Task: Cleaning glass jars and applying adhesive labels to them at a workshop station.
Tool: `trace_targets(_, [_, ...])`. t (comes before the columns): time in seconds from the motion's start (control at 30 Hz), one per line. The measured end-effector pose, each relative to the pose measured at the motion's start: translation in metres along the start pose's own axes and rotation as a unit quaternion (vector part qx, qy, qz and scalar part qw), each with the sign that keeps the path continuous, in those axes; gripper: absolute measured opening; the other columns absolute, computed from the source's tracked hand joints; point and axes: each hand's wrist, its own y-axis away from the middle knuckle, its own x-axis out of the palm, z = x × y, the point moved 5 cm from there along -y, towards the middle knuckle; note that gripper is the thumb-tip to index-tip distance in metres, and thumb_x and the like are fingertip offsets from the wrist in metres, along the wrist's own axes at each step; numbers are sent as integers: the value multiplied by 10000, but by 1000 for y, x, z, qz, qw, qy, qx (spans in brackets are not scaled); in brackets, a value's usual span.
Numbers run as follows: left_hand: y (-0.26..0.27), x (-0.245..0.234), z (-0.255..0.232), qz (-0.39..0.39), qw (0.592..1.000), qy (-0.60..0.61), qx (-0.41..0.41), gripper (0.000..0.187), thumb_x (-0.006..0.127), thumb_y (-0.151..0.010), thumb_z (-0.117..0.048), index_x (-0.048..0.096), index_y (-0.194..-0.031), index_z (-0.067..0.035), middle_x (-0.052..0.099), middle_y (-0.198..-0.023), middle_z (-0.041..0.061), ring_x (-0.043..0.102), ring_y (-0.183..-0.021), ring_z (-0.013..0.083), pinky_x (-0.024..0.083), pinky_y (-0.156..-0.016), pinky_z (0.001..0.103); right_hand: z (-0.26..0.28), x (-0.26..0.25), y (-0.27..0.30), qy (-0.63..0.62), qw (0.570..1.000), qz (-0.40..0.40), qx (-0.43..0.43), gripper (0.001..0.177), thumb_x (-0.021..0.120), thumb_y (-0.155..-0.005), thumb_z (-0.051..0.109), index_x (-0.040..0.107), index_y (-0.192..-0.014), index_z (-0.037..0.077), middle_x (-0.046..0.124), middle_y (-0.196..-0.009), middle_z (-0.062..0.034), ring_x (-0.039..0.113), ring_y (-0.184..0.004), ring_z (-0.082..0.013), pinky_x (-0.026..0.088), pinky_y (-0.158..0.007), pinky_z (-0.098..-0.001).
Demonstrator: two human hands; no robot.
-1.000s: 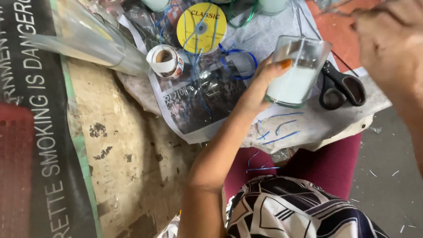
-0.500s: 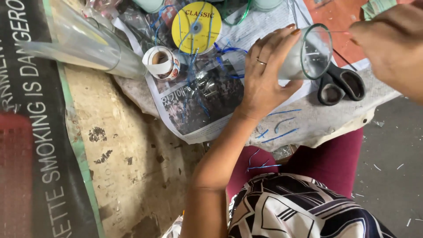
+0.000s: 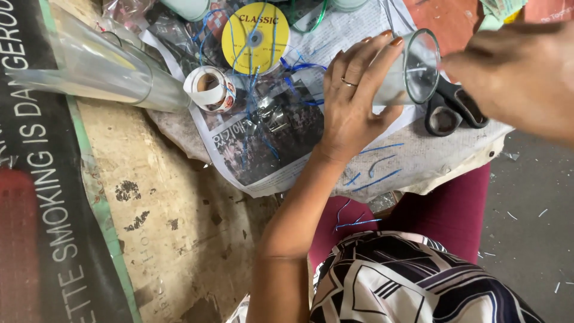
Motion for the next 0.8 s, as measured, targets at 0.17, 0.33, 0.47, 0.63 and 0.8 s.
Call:
trace_targets(0.17, [1, 0, 2, -2, 999, -47, 13, 486, 501, -1101, -494, 474, -1514, -239, 512, -1564, -25, 650, -1385, 254, 540, -1205, 484, -12, 8, 7, -70, 998, -2, -2, 315, 666, -999, -107, 737, -1186, 137, 471, -851, -8, 506, -720, -178, 439, -675, -286])
trace_targets(0.33, [3, -2, -1, -10, 995, -95, 24, 425, 514, -1129, -442, 477, -1519, -276, 507, -1569, -30, 687, -1385, 259, 560, -1215, 509, -5, 18, 21, -102, 994, 37, -10, 280, 638, -921, -112, 682, -1061, 127, 406, -790, -25, 497, -714, -223, 479, -724, -331])
trace_targets(0.47, [3, -1, 0, -9, 994, -106, 20, 433, 440, -1120, -474, 498, -1509, -292, 532, -1556, -35, 690, -1382, 245, 554, -1215, 492, -9, 22, 27, -104, 993, 53, 19, 262, 623, -981, -161, 689, -1139, 38, 399, -830, -48, 398, -681, -220, 345, -703, -330])
trace_targets(0.63, [6, 0, 1, 7, 993, -113, 25, 453, 592, -1126, -316, 440, -1552, -306, 486, -1599, -39, 680, -1425, 237, 563, -1248, 498, -9, 29, 30, -79, 994, 78, 19, 381, 629, -887, -105, 718, -1197, 97, 430, -807, -32, 461, -695, -230, 405, -704, -322])
trace_targets(0.8, [9, 6, 4, 5, 990, -142, 20, 442, 392, -1120, -498, 487, -1517, -329, 515, -1576, -62, 699, -1408, 221, 561, -1245, 481, -5, 33, 30, -25, 996, 90, 4, 337, 666, -902, 5, 724, -1205, 141, 423, -800, -14, 460, -683, -208, 394, -738, -313])
